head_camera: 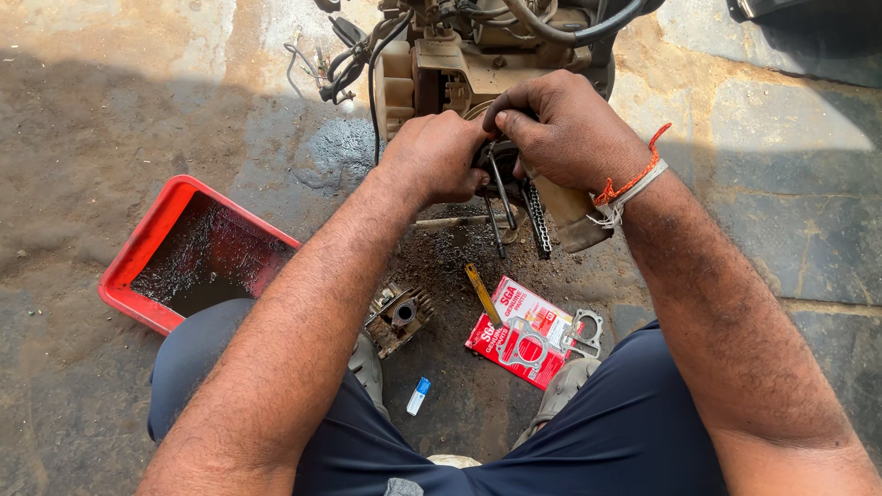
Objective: The person sits on the ground and works on a small engine, using a wrench to tighten bolts on the cylinder head. They also apply oil to the internal components and adjust the timing chain.
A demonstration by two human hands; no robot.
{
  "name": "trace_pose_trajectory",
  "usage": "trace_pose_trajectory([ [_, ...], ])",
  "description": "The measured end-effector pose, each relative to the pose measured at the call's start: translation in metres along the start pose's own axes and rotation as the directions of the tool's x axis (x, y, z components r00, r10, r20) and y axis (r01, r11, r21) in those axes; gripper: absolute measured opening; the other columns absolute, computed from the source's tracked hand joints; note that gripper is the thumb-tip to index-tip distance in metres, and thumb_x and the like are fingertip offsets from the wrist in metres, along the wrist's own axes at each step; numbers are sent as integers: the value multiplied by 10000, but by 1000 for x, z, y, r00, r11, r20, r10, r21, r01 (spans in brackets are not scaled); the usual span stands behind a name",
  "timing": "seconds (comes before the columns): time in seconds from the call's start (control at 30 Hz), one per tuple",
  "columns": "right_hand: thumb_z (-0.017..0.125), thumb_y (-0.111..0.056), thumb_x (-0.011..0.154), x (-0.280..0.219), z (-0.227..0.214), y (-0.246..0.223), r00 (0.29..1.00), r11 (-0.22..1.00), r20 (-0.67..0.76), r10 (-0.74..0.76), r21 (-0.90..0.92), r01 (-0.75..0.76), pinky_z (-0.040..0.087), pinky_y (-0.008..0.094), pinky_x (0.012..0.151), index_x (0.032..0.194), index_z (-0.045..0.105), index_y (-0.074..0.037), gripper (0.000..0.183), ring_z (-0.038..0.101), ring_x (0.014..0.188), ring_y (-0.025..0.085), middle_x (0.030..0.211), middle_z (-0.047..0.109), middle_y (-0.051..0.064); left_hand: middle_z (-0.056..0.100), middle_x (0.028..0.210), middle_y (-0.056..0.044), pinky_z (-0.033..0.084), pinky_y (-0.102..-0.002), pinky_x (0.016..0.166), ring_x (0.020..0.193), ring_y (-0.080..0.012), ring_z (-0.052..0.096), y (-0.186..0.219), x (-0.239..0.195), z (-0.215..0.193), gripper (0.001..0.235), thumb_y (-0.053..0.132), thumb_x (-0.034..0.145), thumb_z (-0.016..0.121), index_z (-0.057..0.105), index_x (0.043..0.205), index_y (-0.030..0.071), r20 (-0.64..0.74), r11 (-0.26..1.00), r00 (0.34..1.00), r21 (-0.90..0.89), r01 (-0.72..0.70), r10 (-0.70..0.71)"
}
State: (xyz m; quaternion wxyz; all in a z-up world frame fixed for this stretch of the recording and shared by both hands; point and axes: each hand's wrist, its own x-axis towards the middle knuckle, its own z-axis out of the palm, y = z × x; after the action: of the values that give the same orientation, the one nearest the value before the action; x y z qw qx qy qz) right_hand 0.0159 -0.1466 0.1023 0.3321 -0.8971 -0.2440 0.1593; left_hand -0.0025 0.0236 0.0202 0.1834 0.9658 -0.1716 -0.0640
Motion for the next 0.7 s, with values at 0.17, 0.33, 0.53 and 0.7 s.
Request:
trace_pose_trajectory([
  [0.17, 565, -82, 985, -1, -3, 5, 1000, 1000, 1, -1, 6, 1, 595, 306, 562, 1107, 751, 4, 238, 707, 585, 137, 842, 774, 111, 740, 832, -107, 627, -463, 694, 756, -312, 747, 10, 1, 15, 606, 471, 852, 793, 559, 1337, 195, -173, 996, 985, 93, 13, 3],
  [0.33, 577, -79, 984, -7, -13, 12, 998, 999, -51, -20, 25, 22, 602, 302, 561, 1105, 742, 21, 227, 699, 599, 132, 866, 767, 92, 738, 730, -115, 616, -461, 554, 627, -311, 736, 18, 1, 21, 830, 646, 885, 715, 384, 1509, 210, -280, 993, 960, 114, 38, -4],
  [0.53, 588, -78, 992, -10, -15, 19, 997, 1000, -78, -21, 20, 23, 602, 303, 562, 1094, 734, 41, 214, 701, 607, 135, 842, 754, 108, 747, 871, -119, 626, -478, 692, 775, -329, 746, 8, 7, 10, 753, 483, 886, 749, 405, 1496, 206, -162, 997, 987, 71, -3, 14],
  [0.7, 596, -80, 974, -5, -7, 12, 998, 998, -48, -46, 33, 47, 600, 310, 549, 1106, 737, 29, 222, 706, 584, 140, 833, 765, 109, 736, 949, -163, 603, -499, 829, 900, -363, 728, 4, 6, 2, 796, 302, 779, 790, 402, 1465, 192, -61, 998, 998, 58, -5, 9],
])
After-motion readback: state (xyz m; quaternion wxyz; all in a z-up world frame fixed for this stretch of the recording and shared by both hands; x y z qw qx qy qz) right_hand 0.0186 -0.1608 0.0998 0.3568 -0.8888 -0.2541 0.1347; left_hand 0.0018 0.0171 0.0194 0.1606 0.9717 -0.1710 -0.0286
